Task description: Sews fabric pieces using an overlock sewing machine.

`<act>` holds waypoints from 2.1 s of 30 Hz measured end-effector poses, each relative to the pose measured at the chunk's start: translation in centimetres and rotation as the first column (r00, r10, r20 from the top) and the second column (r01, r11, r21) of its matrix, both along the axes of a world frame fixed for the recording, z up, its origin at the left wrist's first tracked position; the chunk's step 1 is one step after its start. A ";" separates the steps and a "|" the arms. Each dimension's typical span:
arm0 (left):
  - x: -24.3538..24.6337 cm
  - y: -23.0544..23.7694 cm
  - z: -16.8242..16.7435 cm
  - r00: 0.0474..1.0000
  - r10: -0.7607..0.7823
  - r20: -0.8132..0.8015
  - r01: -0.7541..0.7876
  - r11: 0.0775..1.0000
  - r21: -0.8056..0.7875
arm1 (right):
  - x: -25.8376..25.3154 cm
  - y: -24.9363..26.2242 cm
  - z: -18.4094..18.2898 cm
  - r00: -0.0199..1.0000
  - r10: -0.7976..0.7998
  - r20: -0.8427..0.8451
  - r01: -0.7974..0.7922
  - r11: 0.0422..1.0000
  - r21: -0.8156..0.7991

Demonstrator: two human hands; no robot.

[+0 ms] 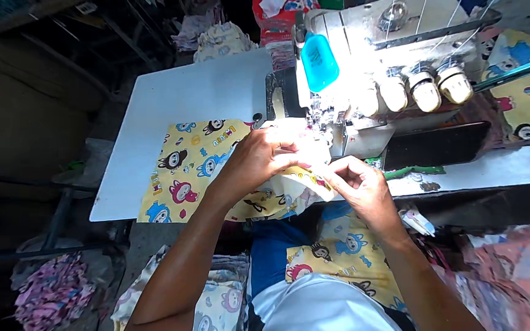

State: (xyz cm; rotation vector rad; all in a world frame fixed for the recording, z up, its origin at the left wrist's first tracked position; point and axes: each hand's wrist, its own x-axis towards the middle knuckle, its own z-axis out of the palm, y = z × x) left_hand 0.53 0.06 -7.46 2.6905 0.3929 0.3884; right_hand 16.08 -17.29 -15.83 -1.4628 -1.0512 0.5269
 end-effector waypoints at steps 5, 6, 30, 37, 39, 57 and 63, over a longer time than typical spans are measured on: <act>-0.7 0.5 0.5 1.000 -0.014 -0.019 0.013 0.998 -0.061 | -0.2 0.3 0.4 0.999 -0.031 0.039 0.029 0.999 0.035; -0.7 0.6 0.2 1.000 -0.005 -0.015 0.004 0.999 -0.047 | -0.4 0.4 0.4 0.998 -0.038 0.041 0.036 0.998 0.047; 0.5 -0.5 -0.9 0.991 0.116 0.063 -0.117 0.993 0.014 | -0.7 0.5 -0.2 0.994 -0.083 -0.077 0.086 0.996 0.037; 0.7 -0.8 -1.2 0.985 0.164 0.054 -0.166 0.986 0.022 | -0.7 0.7 -0.5 0.993 -0.090 -0.070 0.093 0.995 0.040; 0.7 -0.8 -1.2 0.986 0.161 0.054 -0.162 0.987 0.018 | -0.7 0.7 -0.6 0.994 -0.091 -0.066 0.094 0.995 0.045; 2.4 -0.9 5.1 0.966 0.151 -0.210 -0.114 0.977 0.178 | -2.1 -1.1 0.5 0.969 -0.015 -0.249 0.013 1.000 -0.009; 4.0 -1.8 -1.3 0.921 0.314 0.231 -0.294 0.949 -0.118 | -3.3 0.2 -2.6 0.964 -0.138 -0.227 0.161 0.983 0.087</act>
